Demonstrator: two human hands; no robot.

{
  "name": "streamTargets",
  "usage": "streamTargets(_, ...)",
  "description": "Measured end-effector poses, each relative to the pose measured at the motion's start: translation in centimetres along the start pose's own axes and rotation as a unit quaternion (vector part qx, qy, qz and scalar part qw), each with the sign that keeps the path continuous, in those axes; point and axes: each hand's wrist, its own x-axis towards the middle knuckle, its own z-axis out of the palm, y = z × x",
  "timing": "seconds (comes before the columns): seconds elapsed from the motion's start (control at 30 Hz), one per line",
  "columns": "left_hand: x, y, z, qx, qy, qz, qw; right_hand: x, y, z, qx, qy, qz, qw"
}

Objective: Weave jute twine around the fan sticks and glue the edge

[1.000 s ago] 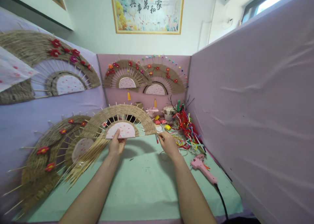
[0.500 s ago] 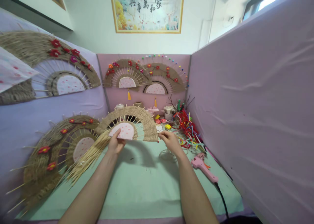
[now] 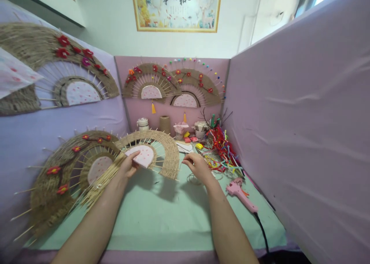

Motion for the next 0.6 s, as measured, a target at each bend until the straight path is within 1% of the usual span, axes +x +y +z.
streamTargets(0.2,-0.7,0.5,-0.1,0.023,-0.011,-0.035,0.999,-0.2,-0.2,0.1,0.024,-0.028,0.039,0.999)
streamTargets(0.33,-0.9,0.7,-0.3,0.042,-0.021,-0.047,0.998,-0.3,-0.8,-0.3,0.07,-0.085,0.055,0.992)
streamTargets(0.4,-0.9,0.7,-0.4,0.048,-0.026,-0.052,0.997,-0.3,-1.0,-0.4,0.085,-0.104,0.059,0.989)
streamTargets(0.6,-0.6,0.6,-0.7,0.047,-0.047,-0.04,0.997,-0.3,-0.8,-0.4,0.096,-0.095,0.072,0.988)
